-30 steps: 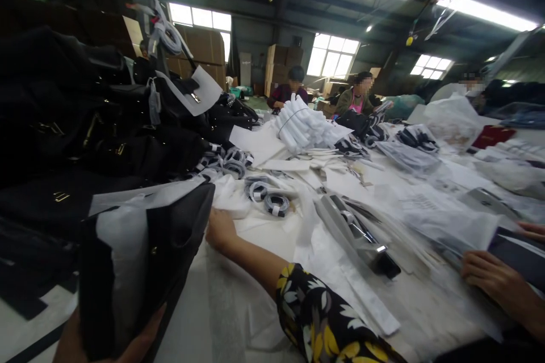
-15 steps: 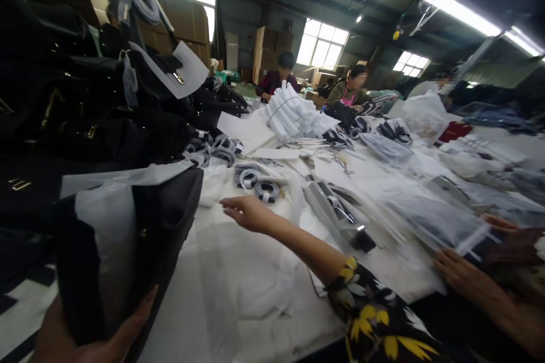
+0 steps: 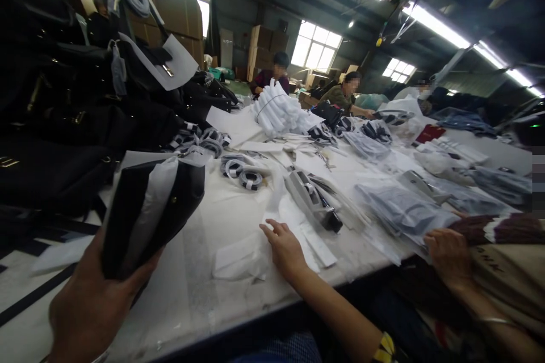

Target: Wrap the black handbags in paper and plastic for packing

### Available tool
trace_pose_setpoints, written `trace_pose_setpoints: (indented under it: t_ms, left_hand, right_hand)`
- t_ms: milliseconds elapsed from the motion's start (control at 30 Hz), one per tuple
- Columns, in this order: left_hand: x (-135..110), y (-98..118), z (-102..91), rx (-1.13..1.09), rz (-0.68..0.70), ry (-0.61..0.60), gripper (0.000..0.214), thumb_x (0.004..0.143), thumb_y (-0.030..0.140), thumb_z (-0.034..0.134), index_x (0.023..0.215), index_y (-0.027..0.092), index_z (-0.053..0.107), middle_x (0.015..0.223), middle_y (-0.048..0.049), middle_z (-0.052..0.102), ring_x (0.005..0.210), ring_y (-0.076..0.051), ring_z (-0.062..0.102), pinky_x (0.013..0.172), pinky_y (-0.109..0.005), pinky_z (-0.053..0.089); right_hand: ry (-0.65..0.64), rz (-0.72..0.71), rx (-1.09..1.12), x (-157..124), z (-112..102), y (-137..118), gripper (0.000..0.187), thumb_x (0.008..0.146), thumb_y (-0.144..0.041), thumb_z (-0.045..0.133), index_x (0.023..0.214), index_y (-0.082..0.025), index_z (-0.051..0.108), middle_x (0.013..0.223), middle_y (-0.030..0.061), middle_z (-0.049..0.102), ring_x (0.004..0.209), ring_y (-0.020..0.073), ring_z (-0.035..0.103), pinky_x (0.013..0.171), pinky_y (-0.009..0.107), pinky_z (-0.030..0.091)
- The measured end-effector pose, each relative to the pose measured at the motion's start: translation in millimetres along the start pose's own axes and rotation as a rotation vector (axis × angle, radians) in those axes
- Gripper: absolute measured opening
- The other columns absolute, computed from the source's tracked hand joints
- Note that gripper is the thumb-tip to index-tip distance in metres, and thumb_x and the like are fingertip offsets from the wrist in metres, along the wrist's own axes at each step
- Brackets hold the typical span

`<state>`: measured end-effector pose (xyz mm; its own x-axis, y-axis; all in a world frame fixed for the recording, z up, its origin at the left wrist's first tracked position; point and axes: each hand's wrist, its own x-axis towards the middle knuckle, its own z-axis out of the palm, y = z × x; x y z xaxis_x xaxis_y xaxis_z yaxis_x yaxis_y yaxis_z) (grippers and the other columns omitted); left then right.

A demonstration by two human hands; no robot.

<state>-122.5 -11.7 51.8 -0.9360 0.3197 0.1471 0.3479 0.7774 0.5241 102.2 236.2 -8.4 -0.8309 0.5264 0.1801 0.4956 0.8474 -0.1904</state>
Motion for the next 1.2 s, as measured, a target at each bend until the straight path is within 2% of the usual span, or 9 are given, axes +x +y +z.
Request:
trace_pose_setpoints:
  t_ms: [267, 367, 500, 633, 767, 900, 1000, 1100, 1200]
  left_hand:
    - [-5.3, 15.8, -11.5, 0.023, 0.047, 0.015, 0.094, 0.073, 0.083, 0.046, 0.150, 0.033, 0.023, 0.126, -0.0132, 0.063, 0.101, -0.043, 0.066, 0.076, -0.049, 0.054]
    - [-7.1, 19.0, -13.8, 0.022, 0.038, -0.008, 0.090, 0.076, 0.081, 0.043, 0.150, 0.034, 0.024, 0.120, -0.0131, 0.066, 0.096, -0.043, 0.068, 0.073, -0.048, 0.054]
    - [-5.7, 17.8, -14.3, -0.006, 0.044, -0.014, 0.087, 0.078, 0.079, 0.044, 0.150, 0.036, 0.024, 0.121, -0.0117, 0.066, 0.094, -0.041, 0.068, 0.072, -0.047, 0.054]
    - [-5.0, 17.8, -13.5, -0.027, 0.040, -0.015, 0.083, 0.080, 0.076, 0.046, 0.149, 0.034, 0.026, 0.123, -0.0108, 0.067, 0.093, -0.039, 0.070, 0.070, -0.045, 0.054]
    - [-6.5, 15.2, -8.1, -0.031, 0.125, 0.029, 0.079, 0.085, 0.066, 0.050, 0.151, 0.035, 0.022, 0.130, -0.0095, 0.064, 0.096, -0.035, 0.071, 0.068, -0.040, 0.056]
    - [-7.2, 6.9, -1.4, -0.027, 0.205, 0.079, 0.079, 0.086, 0.056, 0.056, 0.153, 0.034, 0.020, 0.132, -0.0093, 0.063, 0.092, -0.033, 0.072, 0.064, -0.037, 0.056]
    - [-7.2, 5.8, -0.9, -0.048, 0.205, 0.082, 0.078, 0.086, 0.054, 0.058, 0.152, 0.036, 0.021, 0.135, -0.0072, 0.061, 0.096, -0.033, 0.071, 0.067, -0.038, 0.057]
    - [-8.0, 10.9, -4.6, -0.060, 0.171, 0.040, 0.078, 0.085, 0.053, 0.060, 0.151, 0.038, 0.021, 0.139, -0.0049, 0.058, 0.102, -0.034, 0.069, 0.070, -0.039, 0.057]
    - [-10.0, 16.4, -8.3, -0.060, 0.152, 0.000, 0.078, 0.085, 0.055, 0.059, 0.151, 0.040, 0.019, 0.145, -0.0046, 0.053, 0.109, -0.035, 0.066, 0.075, -0.041, 0.056]
  right_hand:
    - [-0.166, -0.082, -0.163, 39.4, -21.0, 32.1, 0.021, 0.085, -0.005, 0.050, 0.089, -0.019, 0.065, 0.093, 0.0087, 0.069, 0.085, 0.0212, 0.065, 0.070, 0.027, 0.048]
    - [-0.132, -0.110, -0.165, 42.2, -25.8, 31.1, 0.023, 0.084, -0.001, 0.048, 0.091, -0.017, 0.063, 0.088, 0.0086, 0.069, 0.074, 0.0201, 0.066, 0.065, 0.027, 0.047]
    - [-0.032, -0.211, -0.121, 51.5, -29.7, 11.8, 0.031, 0.091, -0.002, 0.040, 0.111, -0.017, 0.058, 0.109, 0.0118, 0.068, 0.095, 0.0209, 0.066, 0.079, 0.029, 0.049]
    - [-0.013, -0.398, -0.050, 102.4, -19.9, -21.5, 0.035, 0.095, -0.004, 0.038, 0.121, -0.017, 0.056, 0.138, 0.0102, 0.056, 0.128, 0.0183, 0.051, 0.105, 0.030, 0.040]
    - [0.023, -0.441, 0.070, 144.4, -15.7, -51.4, 0.054, 0.087, 0.003, 0.046, 0.138, -0.016, 0.047, 0.153, 0.0136, 0.038, 0.139, 0.0223, 0.038, 0.112, 0.038, 0.035]
    - [0.086, -0.332, 0.311, 92.5, -32.2, -57.6, 0.041, 0.094, -0.028, 0.057, 0.132, -0.013, 0.055, 0.132, 0.0157, 0.059, 0.128, 0.0246, 0.050, 0.110, 0.039, 0.039]
    - [-0.034, -0.255, 0.319, 22.1, -39.0, -49.1, 0.063, 0.082, -0.052, 0.069, 0.132, -0.016, 0.056, 0.130, 0.0157, 0.061, 0.123, 0.0302, 0.053, 0.107, 0.045, 0.042]
    - [-0.036, -0.181, 0.325, -16.9, -29.4, -41.2, 0.038, 0.086, -0.034, 0.065, 0.120, -0.019, 0.063, 0.114, 0.0127, 0.068, 0.110, 0.0284, 0.059, 0.096, 0.042, 0.048]
    - [0.006, 0.026, 0.595, -14.3, -11.5, -37.2, 0.016, 0.091, -0.022, 0.052, 0.096, -0.021, 0.067, 0.089, 0.0079, 0.071, 0.084, 0.0214, 0.066, 0.079, 0.035, 0.052]
